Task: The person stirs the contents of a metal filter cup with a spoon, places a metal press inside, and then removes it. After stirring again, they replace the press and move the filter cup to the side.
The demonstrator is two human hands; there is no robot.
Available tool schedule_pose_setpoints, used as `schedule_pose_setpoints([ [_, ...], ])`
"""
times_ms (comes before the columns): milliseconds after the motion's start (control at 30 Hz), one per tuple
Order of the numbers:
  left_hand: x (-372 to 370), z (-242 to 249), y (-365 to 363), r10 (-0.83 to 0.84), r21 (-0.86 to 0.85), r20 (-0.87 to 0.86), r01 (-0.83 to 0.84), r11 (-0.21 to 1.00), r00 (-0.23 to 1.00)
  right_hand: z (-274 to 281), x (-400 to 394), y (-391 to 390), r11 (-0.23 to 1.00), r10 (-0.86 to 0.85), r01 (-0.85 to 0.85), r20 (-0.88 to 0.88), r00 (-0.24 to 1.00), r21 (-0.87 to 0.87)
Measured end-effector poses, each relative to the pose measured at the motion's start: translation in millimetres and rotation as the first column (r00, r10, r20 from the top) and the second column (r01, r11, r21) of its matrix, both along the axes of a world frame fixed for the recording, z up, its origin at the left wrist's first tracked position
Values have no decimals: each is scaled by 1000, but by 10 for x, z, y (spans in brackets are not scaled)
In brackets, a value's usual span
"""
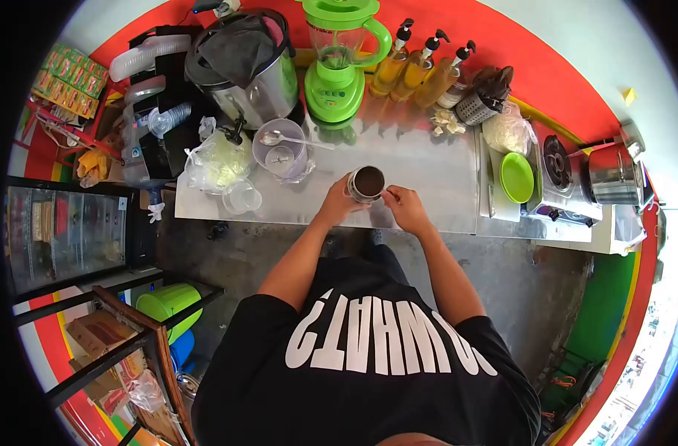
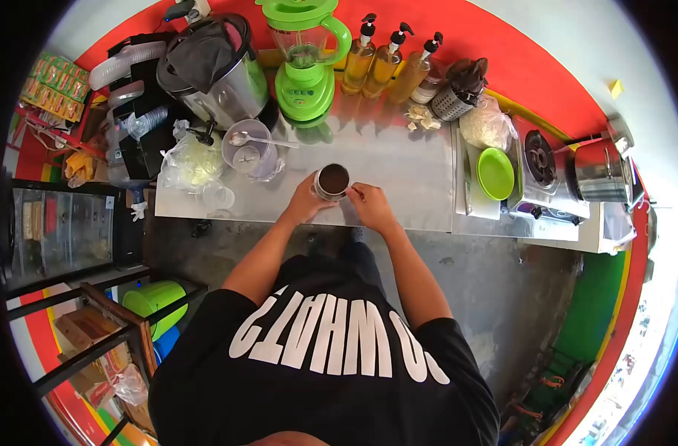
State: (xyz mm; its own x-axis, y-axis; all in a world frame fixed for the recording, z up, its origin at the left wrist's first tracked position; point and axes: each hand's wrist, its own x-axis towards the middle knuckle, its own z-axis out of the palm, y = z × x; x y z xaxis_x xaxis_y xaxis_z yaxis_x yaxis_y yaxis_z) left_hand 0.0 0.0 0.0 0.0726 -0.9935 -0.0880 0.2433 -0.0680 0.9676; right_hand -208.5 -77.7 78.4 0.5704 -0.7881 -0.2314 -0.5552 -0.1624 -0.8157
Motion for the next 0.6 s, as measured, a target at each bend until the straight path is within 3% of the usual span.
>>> schedule_pose_setpoints([
  [67,-80,139,-69,-7,-28,221,14,1000,975,88,-90,-8,999,38,-38,22,999,-12],
  [100,304,36,108,-18,-12,274,23,1000,962,-51,251,180,1000,30,-30,77,997,0],
  [167,237,-129,70,-45,58,60,41,997,997,7,213,156,999,-48,49,55,997,-10],
  [200,208,-110,83,-44,55,54,42,998,998,4,184,168,999,-48,49,49,998,-13],
  [267,238,-52,113,4,-58,295,13,998,956,-21,204,199,999,46,-46,31,998,-3],
  [300,245,-80,119,1,-57,295,17,998,956,0,219,217,999,43,-43,32,999,-2],
  [367,247,-138,129,-42,-2,97,42,999,994,43,232,247,997,-80,80,58,995,-1],
  [400,256,-87,142,-46,-2,97,46,999,994,27,227,261,996,-84,84,58,995,-1],
  [467,270,19,160,-48,-8,272,52,999,961,2,202,285,1000,-2,0,82,997,20],
  [600,266,-66,136,-59,22,122,57,998,991,-12,193,261,997,-78,78,21,997,20],
])
